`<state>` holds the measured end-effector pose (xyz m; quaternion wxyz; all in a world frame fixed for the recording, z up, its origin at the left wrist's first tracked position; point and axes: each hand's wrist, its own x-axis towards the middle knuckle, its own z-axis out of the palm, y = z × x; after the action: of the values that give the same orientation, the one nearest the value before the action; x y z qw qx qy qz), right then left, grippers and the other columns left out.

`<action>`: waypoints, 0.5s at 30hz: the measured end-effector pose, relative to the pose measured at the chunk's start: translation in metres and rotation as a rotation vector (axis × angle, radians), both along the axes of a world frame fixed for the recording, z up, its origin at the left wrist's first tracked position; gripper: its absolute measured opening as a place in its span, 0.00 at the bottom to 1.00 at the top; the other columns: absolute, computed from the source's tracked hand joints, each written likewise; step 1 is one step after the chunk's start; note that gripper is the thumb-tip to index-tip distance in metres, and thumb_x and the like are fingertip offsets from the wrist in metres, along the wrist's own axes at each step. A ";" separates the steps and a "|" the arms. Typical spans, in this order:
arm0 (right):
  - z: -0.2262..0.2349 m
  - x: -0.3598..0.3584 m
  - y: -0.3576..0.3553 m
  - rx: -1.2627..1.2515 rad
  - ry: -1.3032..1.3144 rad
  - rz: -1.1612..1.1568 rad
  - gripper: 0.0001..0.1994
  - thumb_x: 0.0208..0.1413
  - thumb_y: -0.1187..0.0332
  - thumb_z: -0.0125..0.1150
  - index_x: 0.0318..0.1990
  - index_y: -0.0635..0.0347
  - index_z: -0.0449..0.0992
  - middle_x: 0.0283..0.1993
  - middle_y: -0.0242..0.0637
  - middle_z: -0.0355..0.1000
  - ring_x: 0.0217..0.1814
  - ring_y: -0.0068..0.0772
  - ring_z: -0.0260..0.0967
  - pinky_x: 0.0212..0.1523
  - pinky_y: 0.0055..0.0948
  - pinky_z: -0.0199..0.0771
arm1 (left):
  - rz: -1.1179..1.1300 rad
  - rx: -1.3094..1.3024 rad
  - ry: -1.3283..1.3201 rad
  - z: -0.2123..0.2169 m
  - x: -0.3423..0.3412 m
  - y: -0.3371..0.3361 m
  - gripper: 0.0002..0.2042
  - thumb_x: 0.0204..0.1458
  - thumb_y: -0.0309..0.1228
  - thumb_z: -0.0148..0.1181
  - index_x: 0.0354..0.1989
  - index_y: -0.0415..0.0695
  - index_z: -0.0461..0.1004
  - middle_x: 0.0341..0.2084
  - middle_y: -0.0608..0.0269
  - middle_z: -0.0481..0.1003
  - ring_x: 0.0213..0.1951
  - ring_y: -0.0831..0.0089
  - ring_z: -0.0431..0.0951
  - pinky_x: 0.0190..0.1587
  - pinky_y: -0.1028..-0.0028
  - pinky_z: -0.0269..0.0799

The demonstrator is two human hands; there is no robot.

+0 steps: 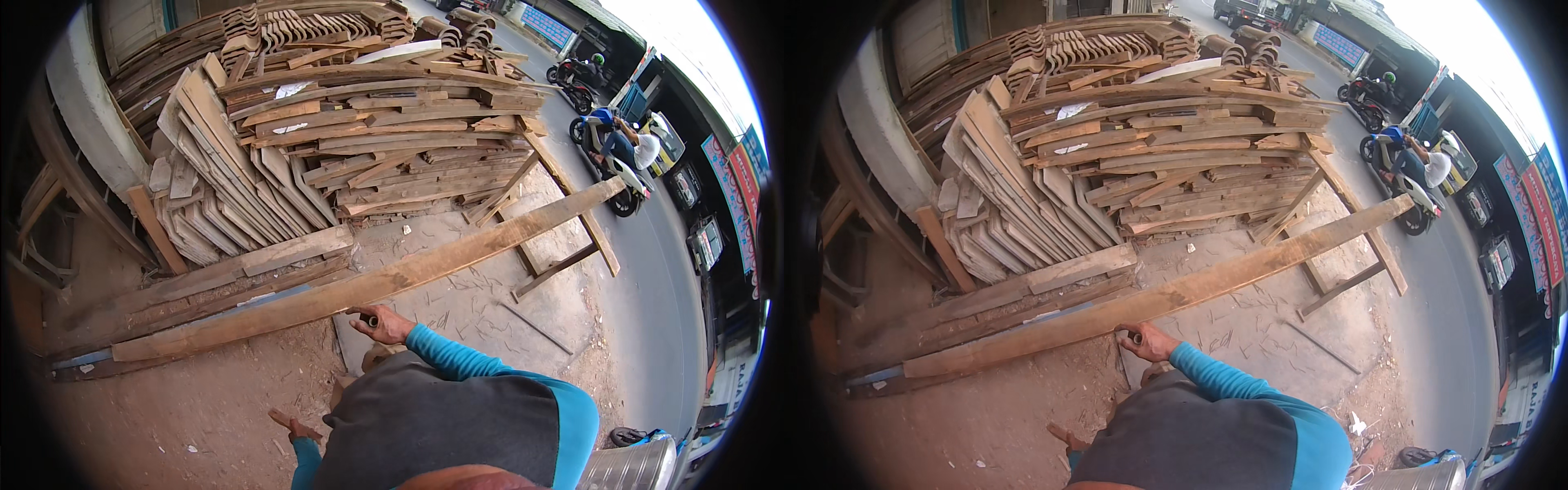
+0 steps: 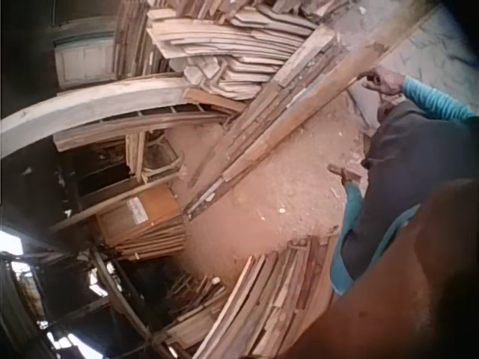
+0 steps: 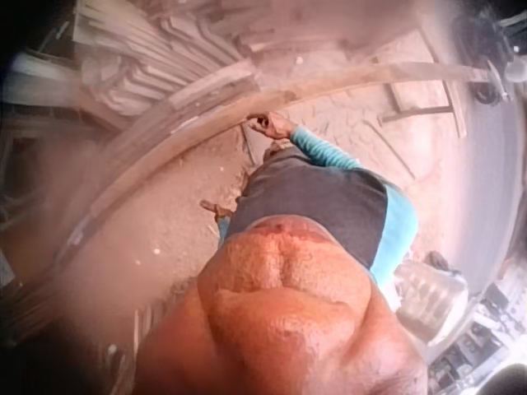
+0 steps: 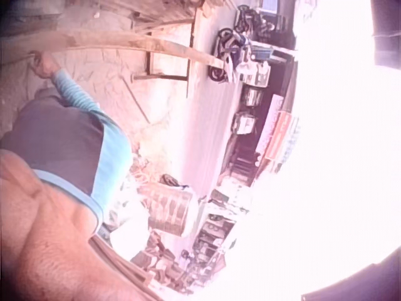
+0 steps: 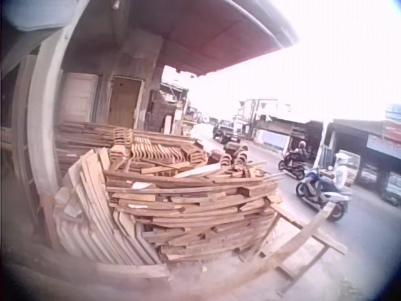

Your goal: The person uses a hammer to remove small pieces of wood from a larger wooden beam, then handles a smaller wooden slat.

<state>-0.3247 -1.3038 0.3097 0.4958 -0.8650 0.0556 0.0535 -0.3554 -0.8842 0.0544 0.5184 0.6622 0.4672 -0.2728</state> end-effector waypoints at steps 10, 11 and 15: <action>0.012 0.021 -0.017 -0.040 -0.035 -0.176 0.20 0.62 0.56 0.58 0.55 0.61 0.75 0.35 0.49 0.77 0.38 0.41 0.76 0.43 0.35 0.75 | -0.132 -0.025 -0.034 -0.018 0.005 -0.005 0.33 0.47 0.53 0.65 0.46 0.30 0.71 0.32 0.46 0.77 0.32 0.55 0.80 0.34 0.56 0.75; 0.020 0.023 -0.018 -0.054 -0.029 -0.201 0.19 0.63 0.58 0.58 0.53 0.62 0.76 0.34 0.48 0.78 0.36 0.39 0.75 0.42 0.33 0.75 | -0.142 -0.025 -0.037 -0.019 0.006 -0.007 0.33 0.47 0.53 0.65 0.46 0.30 0.71 0.32 0.46 0.77 0.33 0.55 0.80 0.34 0.56 0.75; -0.004 0.030 -0.034 -0.072 -0.146 -0.269 0.16 0.64 0.59 0.56 0.49 0.63 0.78 0.39 0.50 0.78 0.39 0.41 0.77 0.44 0.36 0.76 | -0.158 -0.036 -0.037 -0.022 0.008 -0.007 0.34 0.46 0.54 0.65 0.46 0.30 0.72 0.33 0.46 0.78 0.33 0.55 0.80 0.35 0.57 0.76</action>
<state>-0.2945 -1.3376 0.3059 0.4701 -0.8685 0.1367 -0.0784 -0.3479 -0.8914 0.0325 0.5155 0.6926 0.3990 -0.3090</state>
